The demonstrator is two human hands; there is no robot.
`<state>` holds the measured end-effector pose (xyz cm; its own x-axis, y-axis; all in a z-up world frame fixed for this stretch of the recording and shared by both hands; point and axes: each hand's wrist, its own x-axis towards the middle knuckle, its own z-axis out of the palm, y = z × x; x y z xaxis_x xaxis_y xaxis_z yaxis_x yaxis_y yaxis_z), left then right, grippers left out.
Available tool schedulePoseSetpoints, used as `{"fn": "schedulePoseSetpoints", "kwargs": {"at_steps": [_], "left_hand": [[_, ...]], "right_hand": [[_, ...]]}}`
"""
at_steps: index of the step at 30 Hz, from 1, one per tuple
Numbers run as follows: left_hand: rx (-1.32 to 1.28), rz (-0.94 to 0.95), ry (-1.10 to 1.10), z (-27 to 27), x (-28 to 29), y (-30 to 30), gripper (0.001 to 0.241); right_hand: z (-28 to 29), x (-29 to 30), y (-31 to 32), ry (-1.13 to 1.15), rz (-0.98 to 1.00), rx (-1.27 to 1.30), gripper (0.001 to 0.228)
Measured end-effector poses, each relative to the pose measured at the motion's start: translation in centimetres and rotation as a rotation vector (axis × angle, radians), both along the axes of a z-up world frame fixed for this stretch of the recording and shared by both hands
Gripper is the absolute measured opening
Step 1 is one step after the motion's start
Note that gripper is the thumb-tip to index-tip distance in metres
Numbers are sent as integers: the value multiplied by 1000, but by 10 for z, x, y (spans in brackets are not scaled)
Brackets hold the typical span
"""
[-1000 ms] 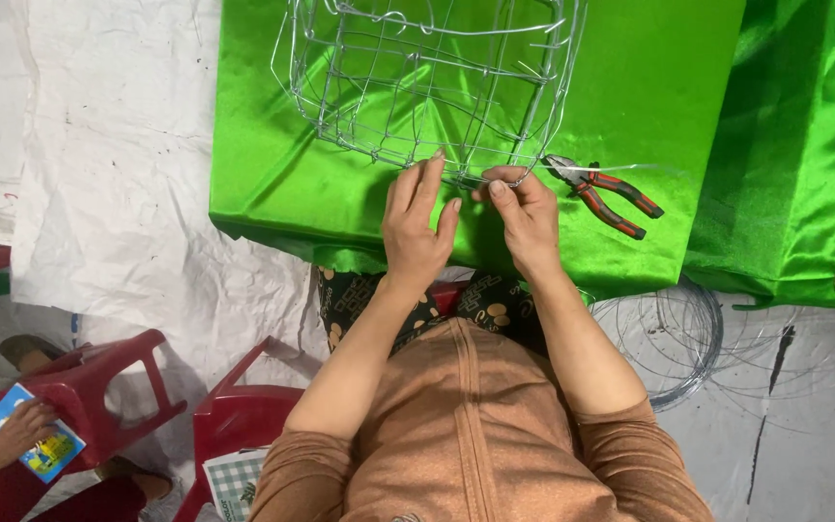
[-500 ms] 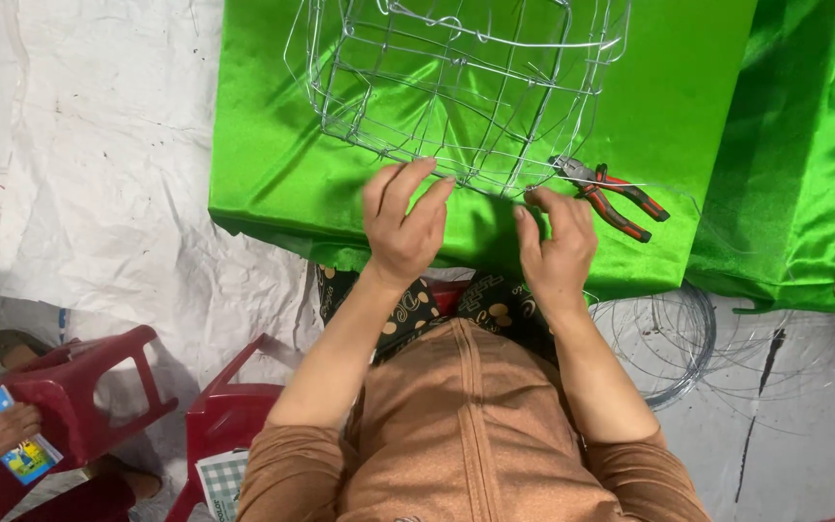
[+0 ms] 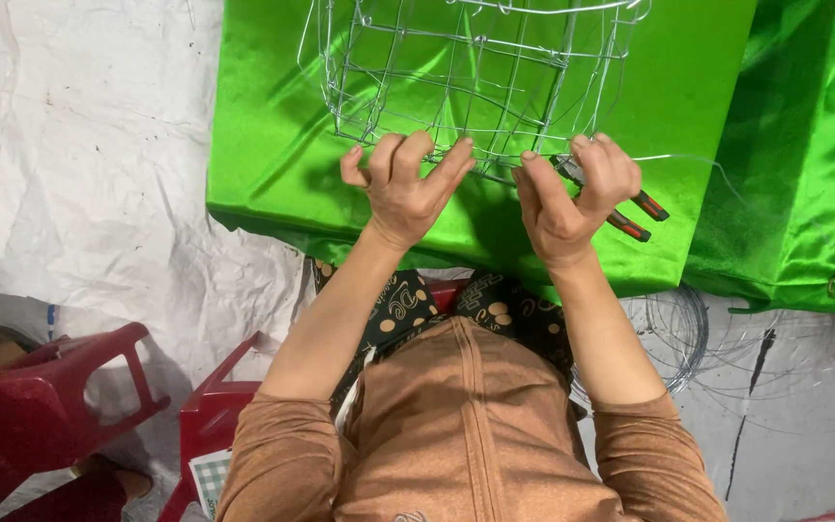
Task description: Assembling a wire mesh structure by cutting and twisting metal wires using pliers
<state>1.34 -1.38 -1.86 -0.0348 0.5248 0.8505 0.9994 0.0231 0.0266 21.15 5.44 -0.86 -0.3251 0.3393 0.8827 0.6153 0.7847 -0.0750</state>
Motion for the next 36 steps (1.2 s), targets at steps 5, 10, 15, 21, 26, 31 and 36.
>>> {"fn": "schedulePoseSetpoints", "kwargs": {"at_steps": [5, 10, 15, 21, 26, 31, 36], "left_hand": [[-31, -33, -54, -15, 3, -4, 11], [-23, -35, -76, -17, 7, 2, 13], [1, -25, -84, -13, 8, 11, 29], [85, -82, -189, -9, 12, 12, 32], [106, -89, -273, 6, 15, 10, 32], [92, -77, -242, 1, 12, 7, 33], [60, -201, -321, 19, 11, 5, 31]], "right_hand": [[9, -8, 9, 26, 165, -10, 17], [-3, -11, 17, 14, 139, 32, 16], [-7, -15, 16, 17, 111, 60, 22], [-19, -15, 6, 61, -1, 39, 29], [-19, -20, -1, 107, 4, 18, 32], [-15, -14, -1, 59, 28, -3, 30], [-3, -5, 5, 9, 108, -41, 22]]}}
